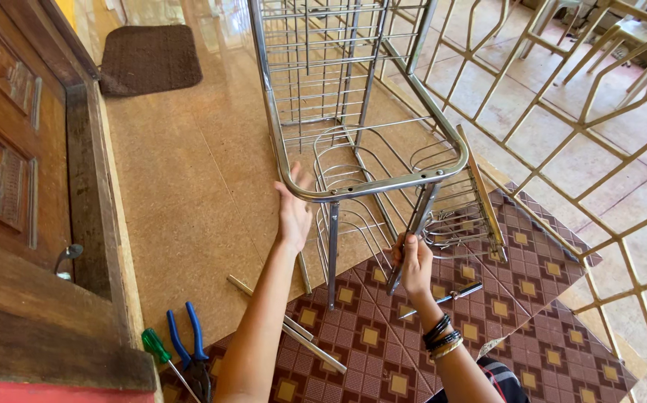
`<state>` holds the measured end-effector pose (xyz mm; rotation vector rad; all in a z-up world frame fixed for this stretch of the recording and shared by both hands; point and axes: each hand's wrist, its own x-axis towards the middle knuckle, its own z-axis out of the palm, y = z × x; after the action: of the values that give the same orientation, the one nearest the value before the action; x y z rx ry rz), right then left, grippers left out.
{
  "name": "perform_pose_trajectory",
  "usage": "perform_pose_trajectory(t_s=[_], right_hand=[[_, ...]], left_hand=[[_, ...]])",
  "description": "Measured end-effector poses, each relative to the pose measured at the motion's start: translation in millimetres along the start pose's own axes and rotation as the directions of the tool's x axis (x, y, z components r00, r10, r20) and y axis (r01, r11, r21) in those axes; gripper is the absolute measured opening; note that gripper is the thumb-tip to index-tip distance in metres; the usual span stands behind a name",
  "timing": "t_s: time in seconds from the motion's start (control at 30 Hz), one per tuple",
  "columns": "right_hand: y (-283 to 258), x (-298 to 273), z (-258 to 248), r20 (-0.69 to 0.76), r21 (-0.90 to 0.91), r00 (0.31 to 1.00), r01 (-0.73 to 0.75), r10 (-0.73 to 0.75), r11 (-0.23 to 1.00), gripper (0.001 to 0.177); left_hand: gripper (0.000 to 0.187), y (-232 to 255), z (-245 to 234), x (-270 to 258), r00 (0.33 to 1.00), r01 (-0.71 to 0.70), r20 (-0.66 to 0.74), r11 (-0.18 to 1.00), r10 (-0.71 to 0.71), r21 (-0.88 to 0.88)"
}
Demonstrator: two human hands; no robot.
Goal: The person assembles a metal dish rack by attaching curved wire components to the frame using a screwdriver. They secure multiple sections with screws and then insert a vertical wire rack into the assembled frame.
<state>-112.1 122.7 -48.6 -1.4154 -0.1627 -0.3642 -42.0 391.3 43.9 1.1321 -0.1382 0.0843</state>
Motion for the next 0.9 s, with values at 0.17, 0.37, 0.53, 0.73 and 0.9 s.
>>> perform_pose_trajectory(t_s=[0.17,0.37,0.53,0.73,0.9], right_hand=[[6.6,1.1,4.2,-0.082,0.025,0.996,0.031,-0.029,0.999,0.054],[0.4,6.0,6.4,-0.148,0.012,0.989,0.009,-0.007,1.000,0.057],[-29.1,15.0,15.0,-0.190,0.081,0.982,0.011,0.004,0.997,0.059],[-93.8,31.3,33.6,-0.202,0.052,0.979,0.007,0.004,0.999,0.064],[-128.2,37.6,53.9,-0.174,0.165,0.981,-0.059,0.088,0.984,0.064]], left_hand=[[0.091,57.4,17.2,-1.3,0.942,-0.216,0.167,0.907,0.292,-0.362],[0.045,92.1,25.6,-4.0,0.921,-0.137,0.282,0.901,0.269,-0.411],[0.039,118.6,41.3,-1.6,0.929,-0.150,0.274,0.929,0.250,-0.338],[0.042,177.7,87.3,5.2,0.967,-0.160,0.143,0.943,0.208,-0.291],[0.018,208.2,126.2,29.5,0.941,-0.237,0.147,0.903,0.306,-0.359]])
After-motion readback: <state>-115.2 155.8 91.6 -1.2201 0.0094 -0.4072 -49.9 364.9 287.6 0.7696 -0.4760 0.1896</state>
